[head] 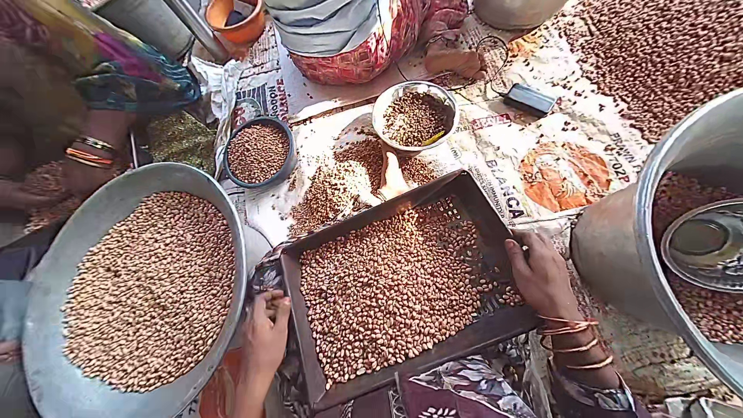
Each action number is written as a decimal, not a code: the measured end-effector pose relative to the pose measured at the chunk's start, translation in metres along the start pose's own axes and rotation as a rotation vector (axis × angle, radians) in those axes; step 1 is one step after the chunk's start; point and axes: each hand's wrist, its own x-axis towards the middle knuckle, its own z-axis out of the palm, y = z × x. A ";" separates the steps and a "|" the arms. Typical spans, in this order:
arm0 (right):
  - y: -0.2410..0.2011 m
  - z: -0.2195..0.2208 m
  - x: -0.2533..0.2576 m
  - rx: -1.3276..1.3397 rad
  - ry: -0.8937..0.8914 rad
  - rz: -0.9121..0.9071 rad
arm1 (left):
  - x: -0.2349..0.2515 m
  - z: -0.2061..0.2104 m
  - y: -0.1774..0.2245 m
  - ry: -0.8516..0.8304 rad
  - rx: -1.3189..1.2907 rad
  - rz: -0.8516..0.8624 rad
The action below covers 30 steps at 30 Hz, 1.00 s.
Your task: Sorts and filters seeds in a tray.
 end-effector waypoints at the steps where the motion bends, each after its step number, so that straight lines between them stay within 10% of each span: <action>1: 0.000 0.000 0.004 0.027 -0.003 0.006 | -0.022 0.006 -0.005 -0.013 -0.027 -0.089; 9: 0.006 -0.009 0.015 0.151 -0.058 0.070 | -0.014 0.005 0.018 -0.006 -0.198 -0.223; 17: 0.003 -0.025 0.012 0.264 -0.130 0.115 | -0.032 -0.119 0.155 0.103 -0.851 0.337; 23: -0.031 -0.021 -0.025 0.425 0.036 0.110 | -0.019 -0.077 0.045 0.152 -0.721 -0.060; 30: -0.025 -0.033 -0.028 0.435 0.044 0.180 | -0.004 -0.076 0.072 0.125 -0.724 -0.048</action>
